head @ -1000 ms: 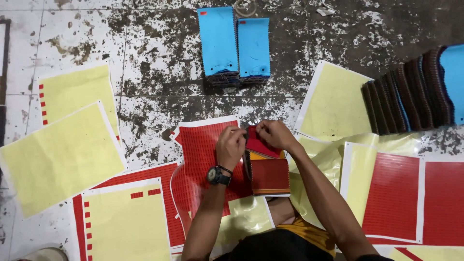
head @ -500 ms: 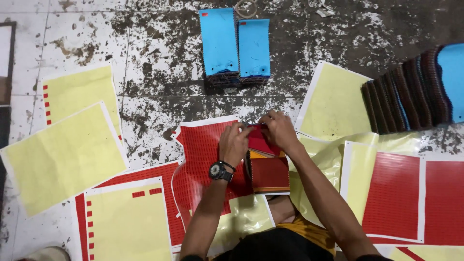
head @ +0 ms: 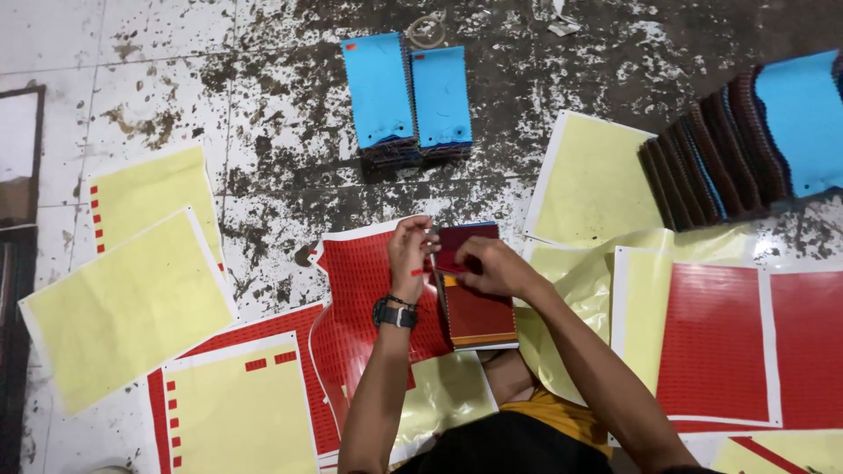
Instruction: The person is peeling small red adhesive films from a backing sheet and applying them to the edges of stacked cards or folders.
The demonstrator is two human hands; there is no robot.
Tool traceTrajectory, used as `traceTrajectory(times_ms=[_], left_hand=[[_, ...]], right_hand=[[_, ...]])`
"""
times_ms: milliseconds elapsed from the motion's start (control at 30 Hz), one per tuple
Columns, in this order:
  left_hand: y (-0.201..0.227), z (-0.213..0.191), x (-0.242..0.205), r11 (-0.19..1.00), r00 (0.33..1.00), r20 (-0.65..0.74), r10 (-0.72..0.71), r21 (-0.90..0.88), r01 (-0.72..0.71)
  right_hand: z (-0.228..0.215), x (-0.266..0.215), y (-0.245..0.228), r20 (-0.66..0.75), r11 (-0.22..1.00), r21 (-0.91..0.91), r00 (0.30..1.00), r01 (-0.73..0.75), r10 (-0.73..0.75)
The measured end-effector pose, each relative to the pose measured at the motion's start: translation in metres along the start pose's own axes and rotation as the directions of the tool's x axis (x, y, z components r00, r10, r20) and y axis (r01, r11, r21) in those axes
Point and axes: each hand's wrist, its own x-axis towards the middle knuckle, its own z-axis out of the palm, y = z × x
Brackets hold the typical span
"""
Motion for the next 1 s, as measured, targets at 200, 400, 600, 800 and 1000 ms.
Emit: traceTrajectory(times_ms=[200,400,600,800,1000], left_hand=[[-0.009,0.03,0.002,0.952,0.992,0.031,0.119,0.28,-0.123],[-0.015,0.033,0.008,0.917,0.979,0.02,0.202,0.347,-0.197],[-0.002,0.018,0.013,0.524,0.868,0.14,0.477,0.748,-0.408],[-0.005,-0.026,0.021,0.39,0.83,0.283,0.481,0.779,-0.491],[-0.016,-0.039,0.013,0.245,0.72,0.47,0.51,0.723,-0.645]], right_hand=[[-0.003,0.003,-0.014,-0.001,0.914,0.396,0.995,-0.091,0.1],[-0.01,0.004,-0.02,0.045,0.878,0.448,0.985,-0.169,0.167],[0.0,0.008,0.011,0.067,0.901,0.386,0.98,-0.198,0.187],[-0.003,0.025,0.02,0.034,0.894,0.314,0.944,-0.321,0.328],[0.012,0.038,0.04,-0.003,0.904,0.255,0.934,-0.344,0.356]])
